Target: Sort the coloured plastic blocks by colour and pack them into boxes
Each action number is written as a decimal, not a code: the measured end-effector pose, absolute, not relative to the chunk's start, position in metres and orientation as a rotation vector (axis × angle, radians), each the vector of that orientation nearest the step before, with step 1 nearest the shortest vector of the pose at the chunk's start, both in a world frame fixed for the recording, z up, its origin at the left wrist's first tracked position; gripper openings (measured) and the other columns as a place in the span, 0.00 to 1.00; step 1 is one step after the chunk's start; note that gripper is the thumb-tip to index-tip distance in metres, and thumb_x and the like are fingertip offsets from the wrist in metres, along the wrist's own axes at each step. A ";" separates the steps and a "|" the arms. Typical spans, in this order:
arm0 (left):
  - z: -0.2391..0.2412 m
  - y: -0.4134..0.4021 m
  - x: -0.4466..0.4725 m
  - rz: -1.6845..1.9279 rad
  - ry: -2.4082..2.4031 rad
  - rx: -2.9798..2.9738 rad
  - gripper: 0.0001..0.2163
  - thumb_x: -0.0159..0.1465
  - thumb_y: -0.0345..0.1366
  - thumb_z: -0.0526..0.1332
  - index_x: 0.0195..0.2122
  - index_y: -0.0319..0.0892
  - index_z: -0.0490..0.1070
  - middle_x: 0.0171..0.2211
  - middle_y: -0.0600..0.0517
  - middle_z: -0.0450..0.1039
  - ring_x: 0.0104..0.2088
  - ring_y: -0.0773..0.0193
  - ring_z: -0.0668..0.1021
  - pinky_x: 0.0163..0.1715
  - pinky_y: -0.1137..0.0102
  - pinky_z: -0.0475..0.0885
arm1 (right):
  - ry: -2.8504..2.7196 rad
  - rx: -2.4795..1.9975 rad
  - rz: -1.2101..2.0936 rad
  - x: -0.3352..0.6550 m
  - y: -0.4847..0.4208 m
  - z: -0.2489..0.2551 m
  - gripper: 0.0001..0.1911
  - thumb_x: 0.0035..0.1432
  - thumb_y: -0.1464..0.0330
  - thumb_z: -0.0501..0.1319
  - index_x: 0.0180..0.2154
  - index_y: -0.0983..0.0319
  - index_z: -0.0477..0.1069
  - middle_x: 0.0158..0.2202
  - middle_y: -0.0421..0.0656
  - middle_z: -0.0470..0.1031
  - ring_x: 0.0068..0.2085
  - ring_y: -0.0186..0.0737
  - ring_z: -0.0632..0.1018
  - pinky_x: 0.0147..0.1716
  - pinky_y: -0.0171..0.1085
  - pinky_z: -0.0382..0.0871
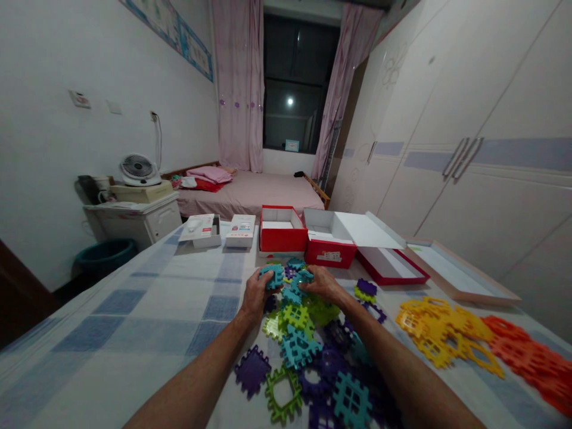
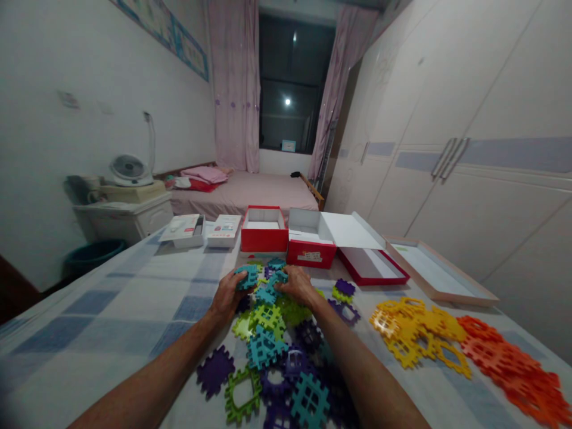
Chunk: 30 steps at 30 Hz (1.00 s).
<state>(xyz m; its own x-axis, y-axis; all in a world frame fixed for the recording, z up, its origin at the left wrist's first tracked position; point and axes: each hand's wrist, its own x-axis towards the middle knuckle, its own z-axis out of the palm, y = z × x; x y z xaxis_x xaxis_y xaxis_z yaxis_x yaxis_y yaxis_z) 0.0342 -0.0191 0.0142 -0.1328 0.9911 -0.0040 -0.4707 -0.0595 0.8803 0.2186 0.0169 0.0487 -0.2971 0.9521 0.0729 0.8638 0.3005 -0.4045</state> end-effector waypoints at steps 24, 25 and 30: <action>0.013 -0.018 0.034 1.497 0.933 0.814 0.14 0.52 0.39 0.63 0.39 0.39 0.70 0.32 0.51 0.72 0.27 0.67 0.76 0.27 0.71 0.74 | -2.204 -1.400 0.364 0.229 0.002 0.037 0.18 0.50 0.72 0.59 0.46 0.63 0.66 0.41 0.45 0.69 0.45 0.41 0.71 0.46 0.38 0.62; 0.013 -0.018 0.034 1.495 0.932 0.815 0.14 0.52 0.39 0.63 0.39 0.39 0.70 0.32 0.51 0.72 0.27 0.67 0.76 0.27 0.71 0.74 | -2.214 -1.383 0.357 0.229 0.001 0.037 0.17 0.50 0.72 0.59 0.45 0.63 0.67 0.41 0.46 0.69 0.45 0.42 0.71 0.46 0.38 0.62; 0.013 -0.018 0.034 1.496 0.936 0.814 0.15 0.51 0.39 0.63 0.38 0.39 0.70 0.31 0.51 0.72 0.27 0.67 0.76 0.26 0.71 0.74 | -2.109 -1.299 0.380 0.229 -0.003 0.040 0.20 0.44 0.76 0.58 0.43 0.63 0.68 0.41 0.46 0.70 0.45 0.42 0.70 0.47 0.39 0.63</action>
